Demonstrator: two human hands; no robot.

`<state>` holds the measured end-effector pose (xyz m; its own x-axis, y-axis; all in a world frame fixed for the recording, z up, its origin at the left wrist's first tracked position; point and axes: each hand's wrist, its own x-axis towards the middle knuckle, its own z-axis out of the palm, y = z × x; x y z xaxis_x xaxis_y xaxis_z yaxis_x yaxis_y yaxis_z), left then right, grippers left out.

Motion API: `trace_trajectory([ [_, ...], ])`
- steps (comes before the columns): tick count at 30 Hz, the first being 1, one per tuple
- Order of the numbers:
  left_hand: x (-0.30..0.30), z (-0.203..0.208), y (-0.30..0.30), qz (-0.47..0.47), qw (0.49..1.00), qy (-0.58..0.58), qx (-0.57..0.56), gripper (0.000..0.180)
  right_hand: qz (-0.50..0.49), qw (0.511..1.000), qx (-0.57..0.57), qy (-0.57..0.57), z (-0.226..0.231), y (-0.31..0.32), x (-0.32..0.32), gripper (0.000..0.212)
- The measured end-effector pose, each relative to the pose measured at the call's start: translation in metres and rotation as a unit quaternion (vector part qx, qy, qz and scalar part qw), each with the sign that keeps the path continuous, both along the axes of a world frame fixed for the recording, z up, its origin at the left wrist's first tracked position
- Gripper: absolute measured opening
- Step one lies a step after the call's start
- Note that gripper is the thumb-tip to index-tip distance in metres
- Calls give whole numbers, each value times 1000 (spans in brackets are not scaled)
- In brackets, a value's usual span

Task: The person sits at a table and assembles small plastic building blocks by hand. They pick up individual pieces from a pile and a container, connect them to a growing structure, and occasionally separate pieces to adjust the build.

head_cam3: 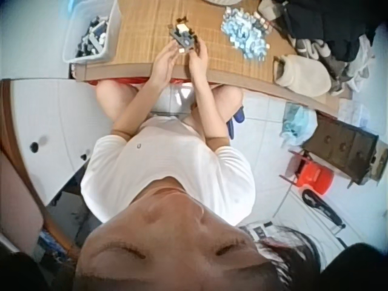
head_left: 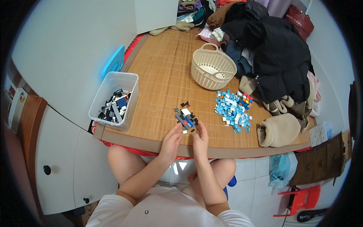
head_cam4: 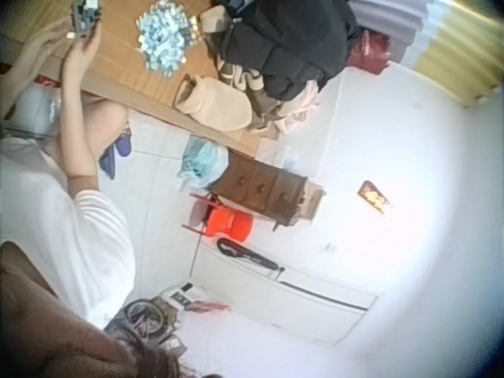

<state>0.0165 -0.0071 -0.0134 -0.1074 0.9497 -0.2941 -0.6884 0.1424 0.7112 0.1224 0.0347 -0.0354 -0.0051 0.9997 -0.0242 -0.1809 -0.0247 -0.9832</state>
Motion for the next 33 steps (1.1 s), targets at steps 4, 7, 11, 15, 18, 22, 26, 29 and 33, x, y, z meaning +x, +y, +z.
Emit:
trace_trajectory([
  [4, 1, -7, 3, -3, 1000, -3, 1, 49, -2, 987, 72, -146, -19, 4, -6, 49],
  [7, -1, -12, 5, 0, 1000, -9, 4, 49, 11, 947, 135, -292, -10, -2, -12, 47],
  [11, -3, -11, 4, 7, 999, -25, 19, 49, 28, 935, 137, -326, -6, -10, -16, 46],
  [15, -10, -15, 2, 19, 999, -5, 43, 49, 44, 931, 149, -330, -6, -18, -23, 45],
  [18, -17, -3, -1, 27, 999, -5, 25, 49, 74, 943, 110, -304, 4, -23, -26, 45],
  [22, -23, 6, -1, 53, 999, -2, 8, 50, 67, 961, 99, -248, -5, -20, -30, 44],
  [26, -25, 5, 2, 55, 998, -6, 10, 51, 67, 957, 103, -263, -6, -17, -31, 44],
  [29, -24, 1, 5, 61, 997, 25, 27, 52, 60, 948, 109, -292, 0, -18, -31, 45],
  [33, -24, -2, 10, 43, 999, 12, -5, 51, 51, 934, 132, -328, -3, -15, -30, 46],
])
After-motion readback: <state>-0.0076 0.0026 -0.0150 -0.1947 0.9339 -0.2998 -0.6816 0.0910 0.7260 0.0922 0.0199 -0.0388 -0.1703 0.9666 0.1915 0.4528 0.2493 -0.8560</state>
